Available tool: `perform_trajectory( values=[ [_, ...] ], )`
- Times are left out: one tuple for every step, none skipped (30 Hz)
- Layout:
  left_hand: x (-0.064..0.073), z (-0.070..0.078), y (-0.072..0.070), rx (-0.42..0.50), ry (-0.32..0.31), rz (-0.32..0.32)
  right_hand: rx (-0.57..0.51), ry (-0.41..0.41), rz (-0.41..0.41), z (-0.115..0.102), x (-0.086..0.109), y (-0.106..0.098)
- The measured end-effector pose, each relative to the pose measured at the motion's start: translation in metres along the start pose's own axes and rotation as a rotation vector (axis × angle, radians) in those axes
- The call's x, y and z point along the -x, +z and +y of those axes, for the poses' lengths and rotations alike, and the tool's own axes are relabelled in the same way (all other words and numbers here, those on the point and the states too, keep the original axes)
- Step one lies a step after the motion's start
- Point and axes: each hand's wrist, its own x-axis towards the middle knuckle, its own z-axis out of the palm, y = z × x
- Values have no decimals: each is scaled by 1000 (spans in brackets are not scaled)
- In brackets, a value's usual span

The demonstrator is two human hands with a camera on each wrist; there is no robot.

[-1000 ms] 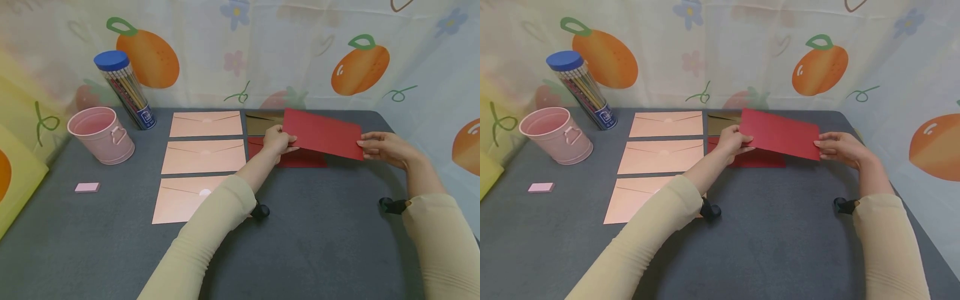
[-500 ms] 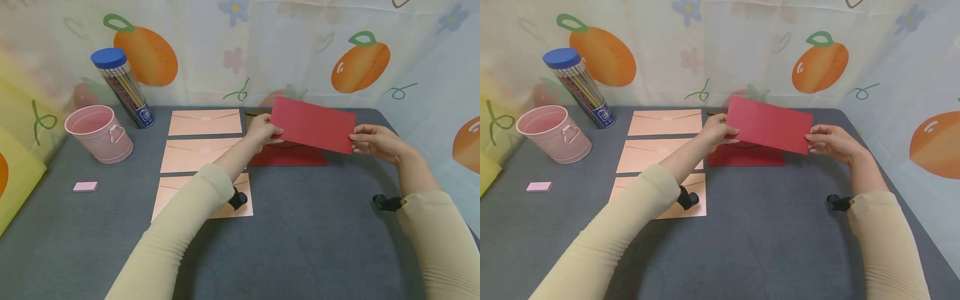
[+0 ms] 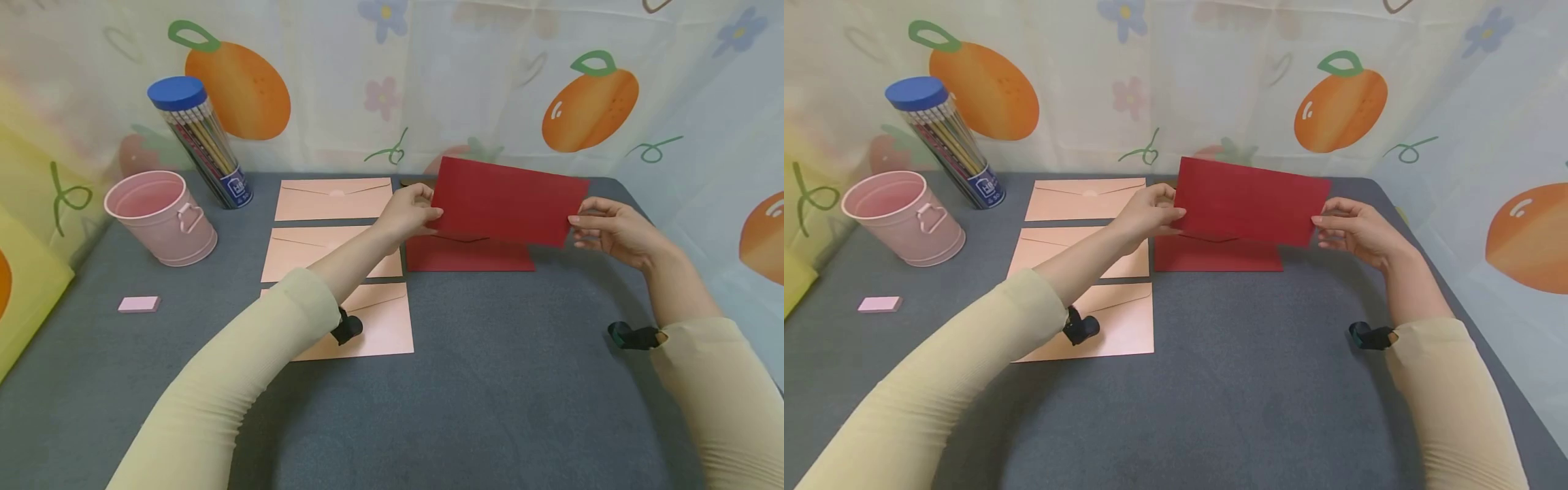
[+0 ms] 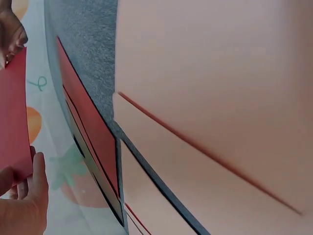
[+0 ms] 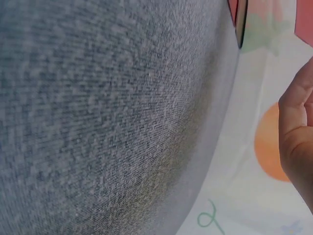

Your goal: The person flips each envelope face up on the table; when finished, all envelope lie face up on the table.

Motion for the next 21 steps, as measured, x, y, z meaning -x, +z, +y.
perform_trajectory(
  values=[
    [2,0,-2,-8,12,-2,-8,-8,-4,0,0,1],
    [4,-1,-4,-11,23,-3,-18,-15,-10,-1,1,2],
    [5,-1,-6,-16,31,-2,-31,-23,-18,-1,1,3],
    [7,-2,-7,-14,38,1,-46,-33,-32,-1,2,4],
    [7,-2,-9,-5,42,2,-62,-44,-46,-1,2,4],
    [8,-3,-11,10,41,3,-79,-58,-66,-1,3,5],
    [8,-4,-13,28,40,1,-100,-71,-90,-1,3,5],
    [9,-5,-14,48,35,3,-115,-82,-110,-1,3,6],
    [9,-7,-16,73,32,1,-117,-96,-134,0,3,6],
    [10,-8,-18,97,27,2,-110,-110,-156,0,3,7],
    [10,-9,-20,121,23,2,-99,-121,-174,1,3,8],
    [11,-10,-22,142,20,0,-87,-129,-190,1,2,8],
    [12,-12,-24,149,17,2,-80,-132,-206,1,3,9],
    [13,-12,-26,154,11,6,-63,-133,-213,1,3,10],
    [14,-13,-27,158,4,9,-47,-129,-220,2,3,10],
    [15,-14,-28,155,-5,12,-38,-119,-220,2,3,11],
    [15,-14,-29,152,-13,14,-34,-104,-219,2,4,11],
    [16,-14,-30,148,-23,18,-28,-88,-216,2,4,12],
    [16,-15,-31,141,-37,21,-19,-73,-211,2,5,12],
    [16,-15,-31,132,-50,23,4,-56,-198,2,5,12],
    [16,-15,-32,123,-64,25,21,-43,-192,2,6,13]
  ],
)
